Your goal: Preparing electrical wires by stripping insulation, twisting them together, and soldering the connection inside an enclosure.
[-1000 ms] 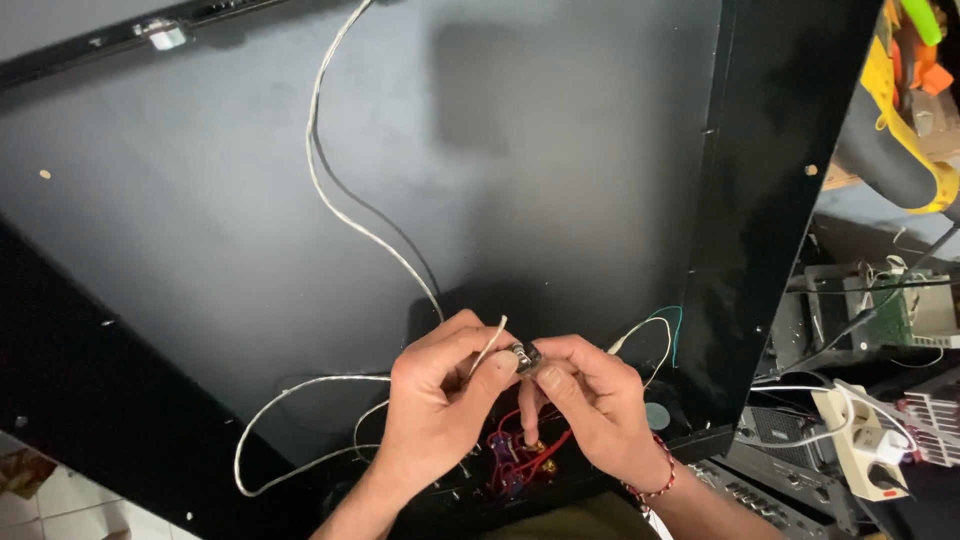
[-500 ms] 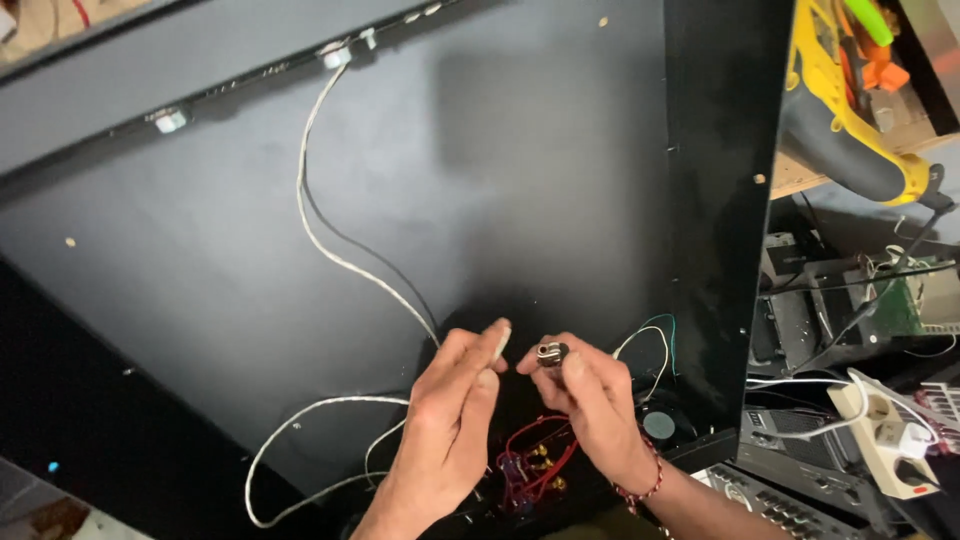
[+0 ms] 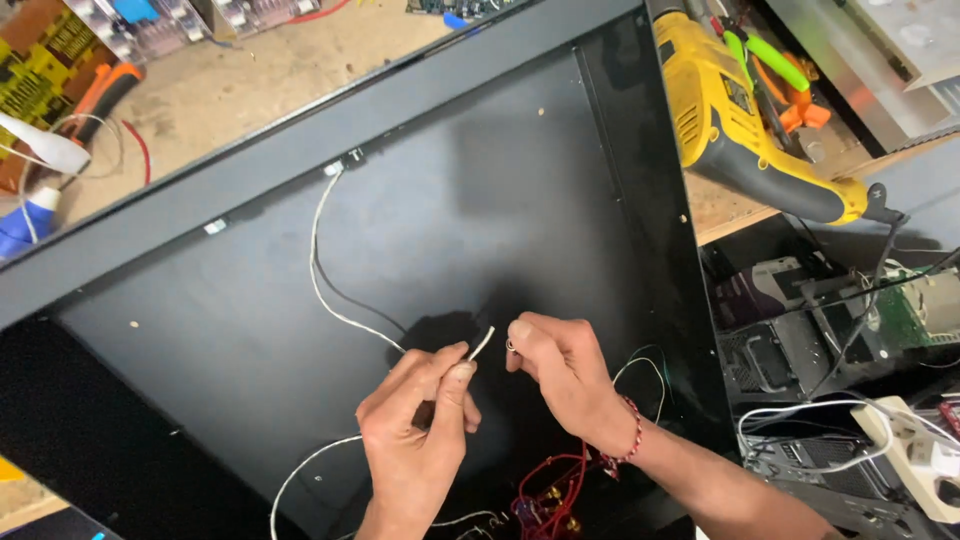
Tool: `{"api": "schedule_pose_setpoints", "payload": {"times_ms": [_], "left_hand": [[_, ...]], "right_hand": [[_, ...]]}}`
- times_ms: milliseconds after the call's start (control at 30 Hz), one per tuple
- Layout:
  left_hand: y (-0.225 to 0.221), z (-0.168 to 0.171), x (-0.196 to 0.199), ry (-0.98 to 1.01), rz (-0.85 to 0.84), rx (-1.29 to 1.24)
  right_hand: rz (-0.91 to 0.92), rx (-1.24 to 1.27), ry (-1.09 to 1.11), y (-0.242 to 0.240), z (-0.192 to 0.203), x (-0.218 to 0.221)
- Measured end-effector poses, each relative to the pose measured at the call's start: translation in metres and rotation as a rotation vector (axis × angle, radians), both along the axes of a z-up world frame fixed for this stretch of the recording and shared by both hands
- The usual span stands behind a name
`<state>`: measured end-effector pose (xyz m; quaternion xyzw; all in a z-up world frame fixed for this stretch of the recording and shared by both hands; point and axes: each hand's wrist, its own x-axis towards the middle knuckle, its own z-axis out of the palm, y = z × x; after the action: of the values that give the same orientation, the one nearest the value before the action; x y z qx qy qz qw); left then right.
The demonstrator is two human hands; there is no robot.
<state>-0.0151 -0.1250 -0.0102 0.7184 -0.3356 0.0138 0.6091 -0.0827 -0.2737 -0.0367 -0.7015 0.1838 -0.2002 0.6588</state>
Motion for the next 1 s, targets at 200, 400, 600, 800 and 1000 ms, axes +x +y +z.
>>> {"api": "schedule_pose_setpoints", "payload": {"times_ms": [200, 400, 600, 800, 1000], "left_hand": [[-0.005, -0.002, 0.001, -0.018, 0.043, -0.038], [-0.014, -0.001, 0.007, -0.015, 0.056, -0.015], [-0.032, 0.026, 0.031, -0.118, 0.036, -0.027], [-0.052, 0.032, 0.065, -0.134, -0.016, -0.279], [-0.060, 0.029, 0.072, -0.113, -0.015, -0.297]], "right_hand": [[0.019, -0.110, 0.062, -0.002, -0.005, 0.011], [-0.087, -0.062, 0.093, -0.004, -0.001, 0.015], [-0.148, 0.193, 0.000, -0.019, 0.010, 0.057], [-0.094, 0.041, -0.189, -0.042, 0.021, 0.093], [-0.094, 0.026, -0.156, -0.052, 0.011, 0.098]]}}
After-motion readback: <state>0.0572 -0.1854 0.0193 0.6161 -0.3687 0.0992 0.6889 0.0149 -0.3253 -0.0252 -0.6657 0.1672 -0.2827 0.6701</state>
